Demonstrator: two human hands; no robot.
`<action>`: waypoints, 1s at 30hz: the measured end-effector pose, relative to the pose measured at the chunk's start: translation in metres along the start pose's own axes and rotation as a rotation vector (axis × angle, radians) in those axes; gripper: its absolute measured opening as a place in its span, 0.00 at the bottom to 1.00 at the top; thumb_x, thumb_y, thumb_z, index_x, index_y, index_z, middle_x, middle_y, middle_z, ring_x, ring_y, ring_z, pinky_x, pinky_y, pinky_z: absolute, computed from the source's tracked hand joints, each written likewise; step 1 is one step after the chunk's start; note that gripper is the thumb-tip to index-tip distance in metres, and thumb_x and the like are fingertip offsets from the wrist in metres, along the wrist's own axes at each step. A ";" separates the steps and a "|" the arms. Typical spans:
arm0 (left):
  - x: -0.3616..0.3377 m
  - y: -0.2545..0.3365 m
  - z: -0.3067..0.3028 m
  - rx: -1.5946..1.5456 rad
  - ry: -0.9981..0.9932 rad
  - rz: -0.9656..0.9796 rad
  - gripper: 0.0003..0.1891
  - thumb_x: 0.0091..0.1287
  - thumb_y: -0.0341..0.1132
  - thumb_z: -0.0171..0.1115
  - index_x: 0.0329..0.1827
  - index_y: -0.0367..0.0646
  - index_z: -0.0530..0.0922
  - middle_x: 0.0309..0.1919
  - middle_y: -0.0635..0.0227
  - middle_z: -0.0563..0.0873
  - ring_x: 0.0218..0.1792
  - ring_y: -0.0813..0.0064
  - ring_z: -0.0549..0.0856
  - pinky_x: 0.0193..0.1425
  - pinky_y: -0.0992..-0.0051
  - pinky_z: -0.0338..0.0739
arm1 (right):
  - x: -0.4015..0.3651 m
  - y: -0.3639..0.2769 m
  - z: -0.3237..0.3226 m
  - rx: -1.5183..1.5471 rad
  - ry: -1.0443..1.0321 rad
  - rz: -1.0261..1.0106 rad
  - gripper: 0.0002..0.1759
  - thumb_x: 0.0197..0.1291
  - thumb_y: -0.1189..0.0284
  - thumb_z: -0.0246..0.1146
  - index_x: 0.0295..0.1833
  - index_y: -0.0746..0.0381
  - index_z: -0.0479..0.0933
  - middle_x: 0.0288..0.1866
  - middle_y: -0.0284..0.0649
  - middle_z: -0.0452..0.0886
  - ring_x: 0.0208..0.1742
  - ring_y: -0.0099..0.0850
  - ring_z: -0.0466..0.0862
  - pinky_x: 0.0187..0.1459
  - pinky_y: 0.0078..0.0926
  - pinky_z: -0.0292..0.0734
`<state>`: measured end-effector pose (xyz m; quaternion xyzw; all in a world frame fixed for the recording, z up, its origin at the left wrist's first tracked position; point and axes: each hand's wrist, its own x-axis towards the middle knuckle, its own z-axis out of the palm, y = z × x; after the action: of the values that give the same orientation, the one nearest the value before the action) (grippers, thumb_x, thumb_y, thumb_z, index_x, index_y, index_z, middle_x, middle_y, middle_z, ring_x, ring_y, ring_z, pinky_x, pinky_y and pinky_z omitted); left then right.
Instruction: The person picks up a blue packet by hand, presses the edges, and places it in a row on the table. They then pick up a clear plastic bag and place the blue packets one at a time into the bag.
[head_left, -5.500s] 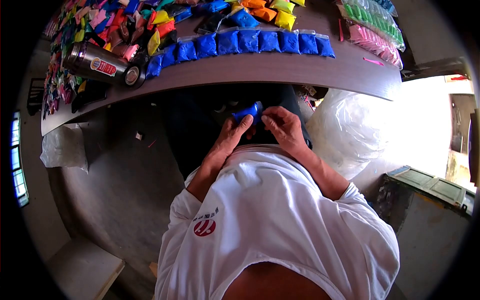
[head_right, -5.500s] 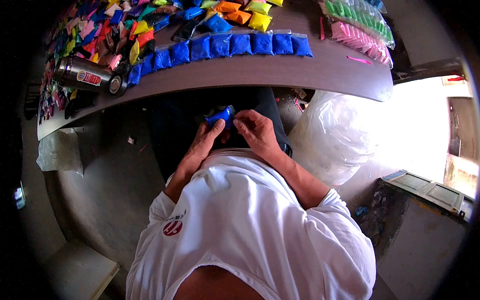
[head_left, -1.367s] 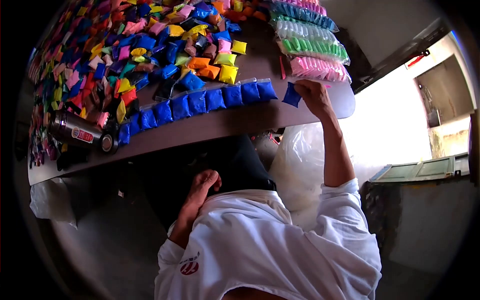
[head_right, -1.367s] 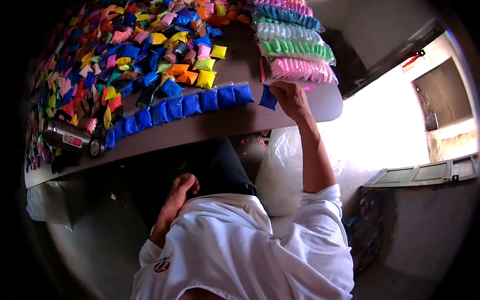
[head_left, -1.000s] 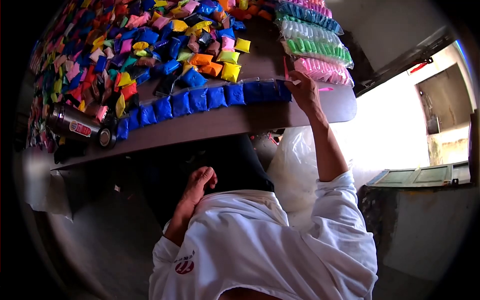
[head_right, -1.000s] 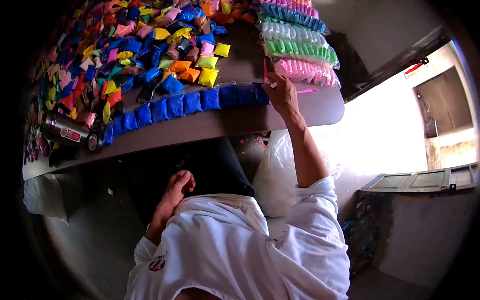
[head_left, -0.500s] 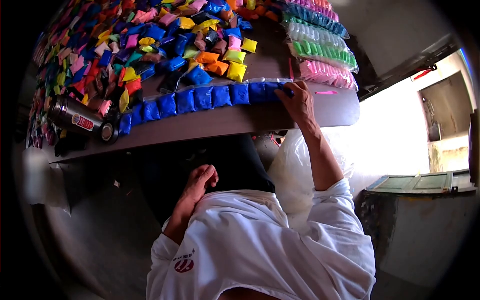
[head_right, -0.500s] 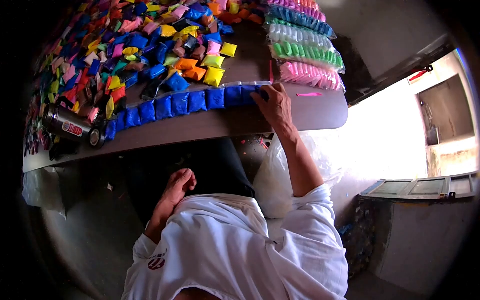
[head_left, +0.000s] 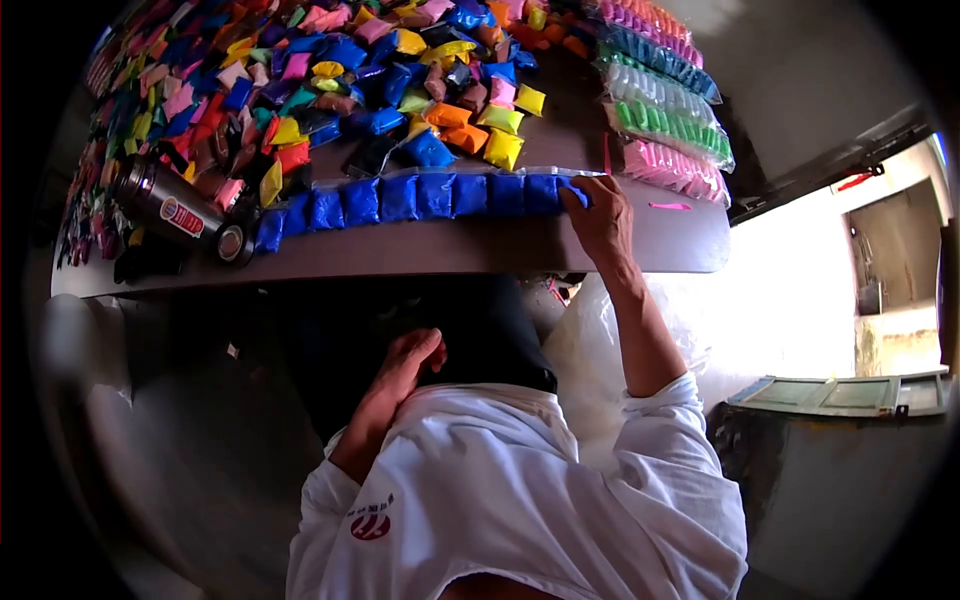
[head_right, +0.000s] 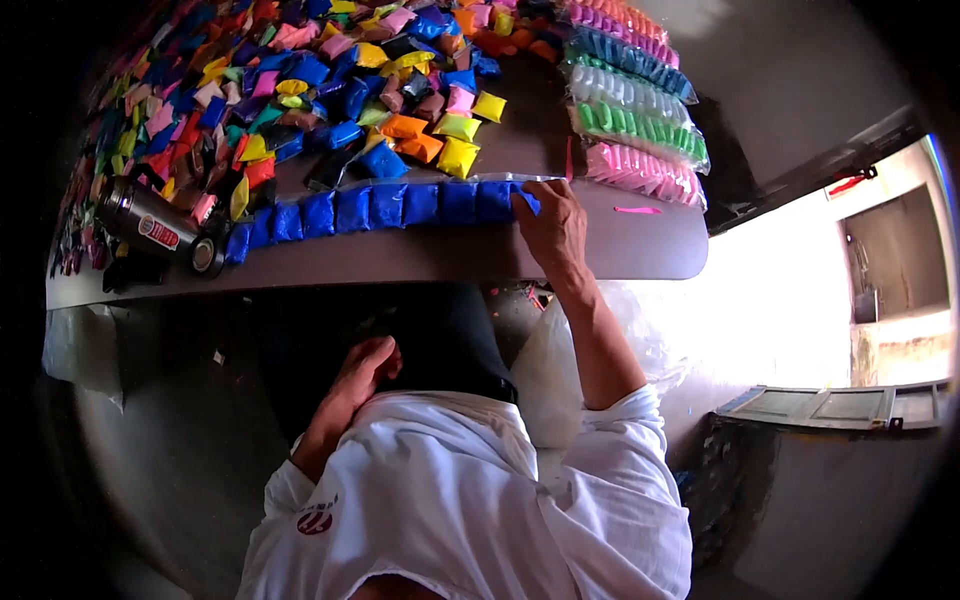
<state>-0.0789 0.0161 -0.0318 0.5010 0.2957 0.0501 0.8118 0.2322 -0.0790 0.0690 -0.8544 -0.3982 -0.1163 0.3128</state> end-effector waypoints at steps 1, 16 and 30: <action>0.000 0.000 0.000 -0.003 0.008 -0.001 0.22 0.67 0.55 0.57 0.28 0.42 0.77 0.23 0.68 0.78 0.27 0.76 0.74 0.37 0.78 0.68 | 0.000 -0.006 0.004 0.035 -0.009 -0.021 0.12 0.53 0.67 0.68 0.42 0.62 0.83 0.40 0.45 0.81 0.39 0.42 0.82 0.41 0.33 0.77; 0.000 0.002 -0.002 0.042 -0.017 0.005 0.22 0.66 0.54 0.58 0.25 0.44 0.78 0.23 0.68 0.78 0.27 0.75 0.74 0.39 0.73 0.66 | 0.003 -0.041 0.025 0.058 -0.176 -0.183 0.15 0.55 0.65 0.67 0.43 0.64 0.82 0.40 0.47 0.80 0.42 0.43 0.81 0.42 0.37 0.77; -0.001 0.004 -0.003 -0.114 -0.040 0.001 0.17 0.66 0.49 0.60 0.27 0.44 0.79 0.25 0.68 0.79 0.29 0.76 0.75 0.35 0.76 0.69 | 0.012 -0.109 0.051 0.263 -0.213 -0.262 0.12 0.56 0.70 0.65 0.44 0.64 0.81 0.44 0.49 0.81 0.43 0.44 0.82 0.43 0.36 0.78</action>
<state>-0.0799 0.0202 -0.0287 0.4551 0.2759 0.0573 0.8447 0.1556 0.0131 0.0825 -0.7548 -0.5483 -0.0119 0.3598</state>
